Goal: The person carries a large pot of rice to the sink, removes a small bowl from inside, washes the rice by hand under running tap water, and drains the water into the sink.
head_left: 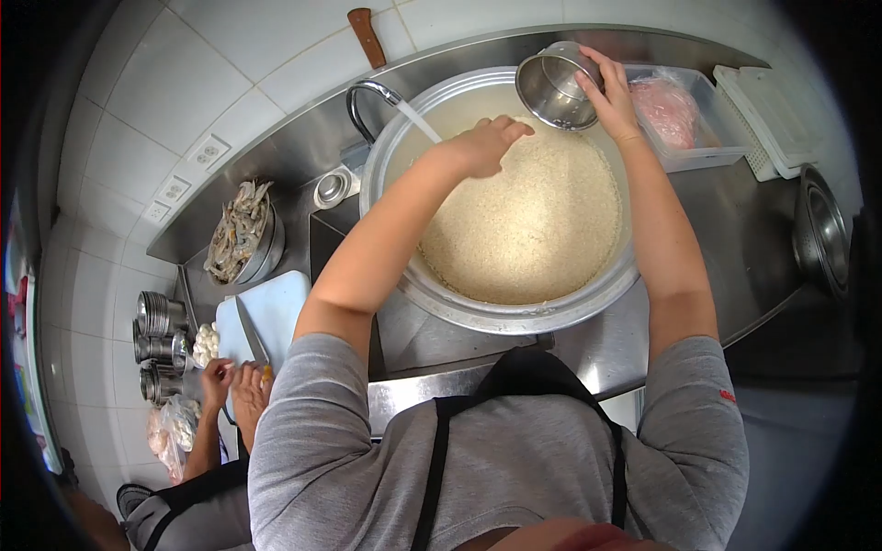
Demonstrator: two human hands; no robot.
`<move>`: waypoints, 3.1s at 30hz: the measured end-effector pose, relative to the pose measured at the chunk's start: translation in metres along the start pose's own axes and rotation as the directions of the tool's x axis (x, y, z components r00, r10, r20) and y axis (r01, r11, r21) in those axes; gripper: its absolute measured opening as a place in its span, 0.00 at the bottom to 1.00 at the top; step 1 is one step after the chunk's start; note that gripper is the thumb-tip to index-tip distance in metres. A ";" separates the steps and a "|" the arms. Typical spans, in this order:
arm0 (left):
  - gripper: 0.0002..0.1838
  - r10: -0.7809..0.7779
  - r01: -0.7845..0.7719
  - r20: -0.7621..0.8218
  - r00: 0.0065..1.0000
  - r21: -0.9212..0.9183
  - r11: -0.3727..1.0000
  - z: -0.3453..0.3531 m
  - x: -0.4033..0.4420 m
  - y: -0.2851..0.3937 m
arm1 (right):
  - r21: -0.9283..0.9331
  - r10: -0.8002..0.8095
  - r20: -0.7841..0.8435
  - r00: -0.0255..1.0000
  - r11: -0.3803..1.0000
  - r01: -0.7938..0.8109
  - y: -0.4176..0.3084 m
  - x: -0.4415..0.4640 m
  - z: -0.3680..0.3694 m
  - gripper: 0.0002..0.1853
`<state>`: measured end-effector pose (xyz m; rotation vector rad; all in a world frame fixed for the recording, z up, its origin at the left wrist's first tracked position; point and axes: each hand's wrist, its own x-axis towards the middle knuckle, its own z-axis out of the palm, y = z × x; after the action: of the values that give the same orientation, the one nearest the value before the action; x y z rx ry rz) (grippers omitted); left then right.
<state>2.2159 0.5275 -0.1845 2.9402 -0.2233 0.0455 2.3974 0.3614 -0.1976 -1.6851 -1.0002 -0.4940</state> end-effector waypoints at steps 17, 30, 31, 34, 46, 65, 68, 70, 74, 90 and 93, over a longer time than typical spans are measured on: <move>0.05 -0.057 -0.048 -0.795 0.604 -0.108 0.993 0.059 -0.176 0.077 | -0.033 0.070 0.030 0.997 0.997 -0.069 0.007 0.007 0.000 0.25; 0.11 -0.090 -0.059 -0.759 0.645 -0.166 0.984 0.056 -0.159 0.037 | -0.328 -0.194 -0.120 0.974 0.934 0.145 -0.099 -0.020 -0.047 0.33; 0.11 -0.096 -0.041 -0.754 0.650 -0.161 0.986 0.057 -0.160 0.037 | -0.357 -0.305 0.195 0.932 0.863 0.357 -0.107 -0.021 -0.053 0.32; 0.09 -0.089 -0.037 -0.732 0.676 -0.155 0.987 0.055 -0.161 0.039 | -0.366 -0.432 0.560 0.707 0.637 0.679 -0.110 -0.035 -0.070 0.31; 0.09 -0.100 -0.123 -0.815 0.570 -0.205 0.971 0.026 -0.154 0.105 | 0.557 0.938 -0.236 0.254 0.345 -0.756 0.046 -0.168 -0.229 0.38; 0.09 -0.084 -0.243 -0.535 0.840 -0.510 0.825 0.095 -0.172 0.206 | 0.120 0.593 -0.514 0.620 0.765 -0.632 0.044 -0.230 -0.232 0.25; 0.08 -0.133 -0.177 -0.497 0.858 -0.528 0.831 0.087 -0.172 0.212 | 0.176 0.579 -0.496 0.647 0.797 -0.578 0.012 -0.250 -0.223 0.17; 0.08 0.002 -0.304 -0.579 0.815 -0.425 0.853 0.070 -0.161 0.210 | 0.283 0.630 -0.436 0.643 0.774 -0.566 0.005 -0.254 -0.221 0.16; 0.06 -0.192 -0.282 -0.795 0.576 -0.413 0.866 0.024 -0.110 0.176 | 0.415 0.625 -0.246 0.741 0.759 -0.502 -0.020 -0.211 -0.210 0.12; 0.32 -0.707 -0.201 -0.076 0.703 -0.975 -0.095 0.018 0.025 0.018 | 0.771 0.514 0.038 0.857 0.530 -0.352 -0.070 0.029 0.013 0.17; 0.33 -0.704 -0.277 -0.097 0.704 -0.950 -0.146 0.013 0.037 0.004 | 0.759 0.707 0.084 0.702 0.412 -0.505 -0.034 0.027 0.058 0.18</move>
<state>2.2516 0.5154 -0.1950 1.0593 0.3574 0.5715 2.3758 0.4275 -0.1780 -1.0520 -0.2250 0.2129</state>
